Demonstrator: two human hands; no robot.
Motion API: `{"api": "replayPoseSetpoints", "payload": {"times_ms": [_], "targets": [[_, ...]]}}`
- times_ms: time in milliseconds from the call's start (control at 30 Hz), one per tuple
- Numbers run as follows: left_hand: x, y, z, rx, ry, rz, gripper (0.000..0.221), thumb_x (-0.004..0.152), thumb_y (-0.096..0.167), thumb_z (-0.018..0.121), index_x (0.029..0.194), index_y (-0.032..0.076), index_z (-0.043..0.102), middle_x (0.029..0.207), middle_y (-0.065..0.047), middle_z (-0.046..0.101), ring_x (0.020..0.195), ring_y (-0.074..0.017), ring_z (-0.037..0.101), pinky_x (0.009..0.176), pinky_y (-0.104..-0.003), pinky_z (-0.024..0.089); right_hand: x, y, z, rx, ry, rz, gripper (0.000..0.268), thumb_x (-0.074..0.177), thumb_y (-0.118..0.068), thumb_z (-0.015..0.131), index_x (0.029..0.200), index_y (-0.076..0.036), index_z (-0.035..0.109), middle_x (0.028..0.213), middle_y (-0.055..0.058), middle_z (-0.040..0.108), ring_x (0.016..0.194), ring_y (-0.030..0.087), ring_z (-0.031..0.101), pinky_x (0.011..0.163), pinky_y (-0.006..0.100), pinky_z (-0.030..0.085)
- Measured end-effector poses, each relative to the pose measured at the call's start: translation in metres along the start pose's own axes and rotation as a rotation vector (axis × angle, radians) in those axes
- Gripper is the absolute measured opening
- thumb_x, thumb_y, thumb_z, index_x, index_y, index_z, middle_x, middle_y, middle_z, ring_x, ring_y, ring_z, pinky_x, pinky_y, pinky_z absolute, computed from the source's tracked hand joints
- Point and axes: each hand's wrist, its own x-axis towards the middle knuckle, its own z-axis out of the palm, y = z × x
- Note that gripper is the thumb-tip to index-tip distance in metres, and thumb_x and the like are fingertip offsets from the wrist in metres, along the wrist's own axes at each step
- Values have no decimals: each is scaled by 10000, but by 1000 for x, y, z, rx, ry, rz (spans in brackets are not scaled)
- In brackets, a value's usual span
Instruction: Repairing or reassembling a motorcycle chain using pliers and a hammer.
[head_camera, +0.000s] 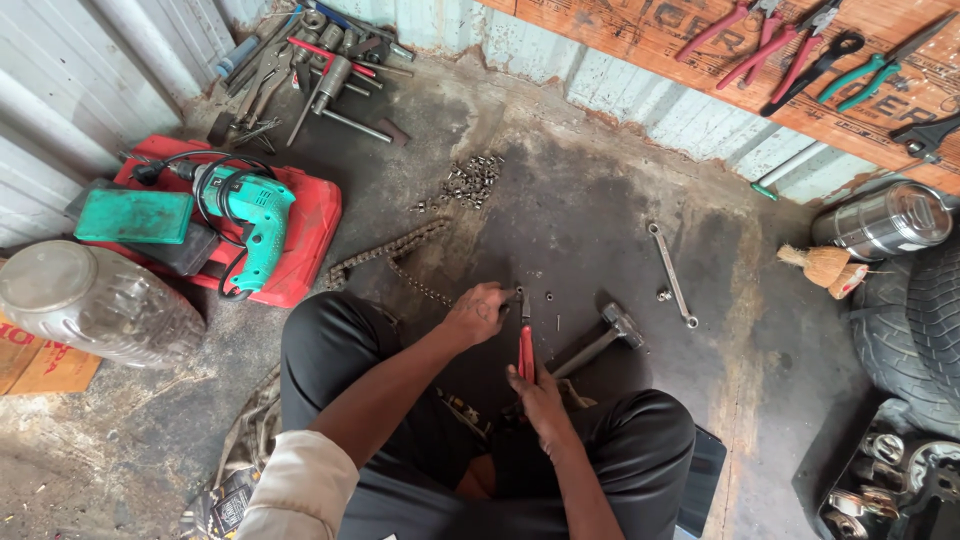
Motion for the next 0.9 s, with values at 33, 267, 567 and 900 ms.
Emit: {"api": "replayPoseSetpoints", "payload": {"times_ms": [33,267,567,900], "targets": [[1,-9,11,0,0,1,362,885,199,690,1232,96,710,1170,-174,675,1112,-383,640,973,-468,528,2,2,-1,1,1,0,710,938,-326,645,1568,-117,391,1465,152,597,1339,262,567,1110,377,418],[-1,-18,31,30,101,2,345,888,253,696,1216,149,727,1294,-150,622,1254,-351,549,1037,-480,455,-2,-10,0,-120,-35,42,766,954,-345,632,1612,-152,291,1581,132,475,1486,268,432,1209,400,324],[-4,-8,26,93,199,61,228,872,199,671,1075,114,731,1172,-122,674,1107,-353,633,940,-491,514,-17,-20,-15,51,-147,145,862,913,-363,650,1642,-206,218,1642,69,400,1539,227,319,1221,438,230],[-13,-48,64,247,649,471,271,788,93,664,1054,126,628,1142,-85,670,948,-301,661,865,-464,497,-31,-26,2,131,-110,125,889,850,-383,670,1627,-212,274,1582,73,485,1433,238,452,1125,424,373]]}}
